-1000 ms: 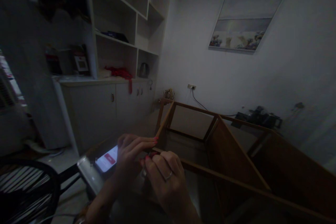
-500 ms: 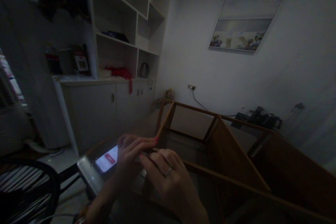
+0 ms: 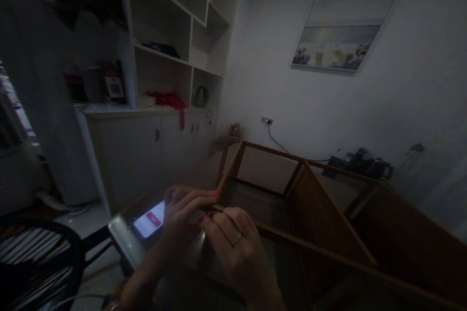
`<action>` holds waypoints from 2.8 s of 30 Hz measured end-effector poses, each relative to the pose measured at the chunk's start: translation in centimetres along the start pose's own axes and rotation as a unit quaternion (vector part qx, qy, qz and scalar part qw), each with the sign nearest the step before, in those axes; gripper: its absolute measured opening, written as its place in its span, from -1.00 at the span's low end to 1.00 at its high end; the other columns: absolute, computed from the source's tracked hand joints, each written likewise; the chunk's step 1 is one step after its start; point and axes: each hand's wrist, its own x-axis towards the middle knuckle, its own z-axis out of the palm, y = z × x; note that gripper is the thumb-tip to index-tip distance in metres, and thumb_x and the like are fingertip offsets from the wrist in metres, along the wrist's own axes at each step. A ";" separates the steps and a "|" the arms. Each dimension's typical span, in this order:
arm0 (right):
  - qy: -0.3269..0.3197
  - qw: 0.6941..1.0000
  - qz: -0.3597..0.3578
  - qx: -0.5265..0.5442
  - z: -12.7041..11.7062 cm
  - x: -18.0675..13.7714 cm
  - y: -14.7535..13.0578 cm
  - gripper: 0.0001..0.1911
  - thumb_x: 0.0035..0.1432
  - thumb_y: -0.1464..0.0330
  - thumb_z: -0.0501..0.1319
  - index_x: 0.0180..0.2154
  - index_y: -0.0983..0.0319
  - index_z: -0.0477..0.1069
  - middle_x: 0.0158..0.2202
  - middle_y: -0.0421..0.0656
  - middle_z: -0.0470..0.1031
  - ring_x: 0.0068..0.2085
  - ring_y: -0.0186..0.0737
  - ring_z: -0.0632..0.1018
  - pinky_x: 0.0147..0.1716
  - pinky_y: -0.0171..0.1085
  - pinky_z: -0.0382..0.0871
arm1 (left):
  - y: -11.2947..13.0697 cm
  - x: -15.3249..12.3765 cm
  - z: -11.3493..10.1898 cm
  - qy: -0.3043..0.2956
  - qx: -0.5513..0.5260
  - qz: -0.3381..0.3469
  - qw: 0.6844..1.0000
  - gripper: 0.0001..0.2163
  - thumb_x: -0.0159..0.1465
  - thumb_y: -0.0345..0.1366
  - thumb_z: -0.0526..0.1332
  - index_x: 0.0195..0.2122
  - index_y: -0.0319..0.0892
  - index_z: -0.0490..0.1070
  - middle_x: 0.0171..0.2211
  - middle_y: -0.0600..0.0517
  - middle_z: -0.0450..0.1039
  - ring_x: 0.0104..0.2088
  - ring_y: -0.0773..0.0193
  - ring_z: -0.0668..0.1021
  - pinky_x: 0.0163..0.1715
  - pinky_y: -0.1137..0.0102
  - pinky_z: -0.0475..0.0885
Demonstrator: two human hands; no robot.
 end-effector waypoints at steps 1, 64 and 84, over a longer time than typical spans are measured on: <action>0.003 1.000 0.003 -0.003 0.1 0.0 -0.1 -0.86 0.38 0.49 0.17 -0.13 0.29 0.51 -0.31 -0.15 0.60 -0.23 -0.24 0.54 -0.14 -0.25 0.51 | 0.0 0.0 0.0 -0.002 -0.002 -0.001 1.000 -0.87 0.39 -0.33 0.18 -0.19 -0.01 0.53 -0.23 0.14 0.69 -0.29 0.19 0.49 -0.13 0.21 0.17; 0.024 0.999 -0.029 -0.029 0.1 0.0 -0.2 -0.84 0.40 0.50 0.16 -0.16 0.28 0.54 -0.33 -0.21 0.63 -0.23 -0.28 0.49 -0.06 -0.24 0.33 | 0.3 0.2 -0.3 -0.008 -0.042 -0.001 0.999 -0.73 0.49 -0.12 0.03 -0.13 -0.03 0.51 -0.14 0.14 0.68 -0.24 0.23 0.50 -0.12 0.21 0.18; 0.014 0.998 -0.035 -0.047 0.2 -0.3 0.1 -0.78 0.43 0.45 0.12 -0.09 0.22 0.56 -0.34 -0.23 0.62 -0.26 -0.27 0.48 -0.06 -0.22 0.27 | -0.1 0.0 0.0 -0.010 0.005 0.012 1.000 -0.87 0.34 -0.37 0.24 -0.17 0.00 0.54 -0.17 0.17 0.69 -0.24 0.25 0.51 -0.11 0.23 0.19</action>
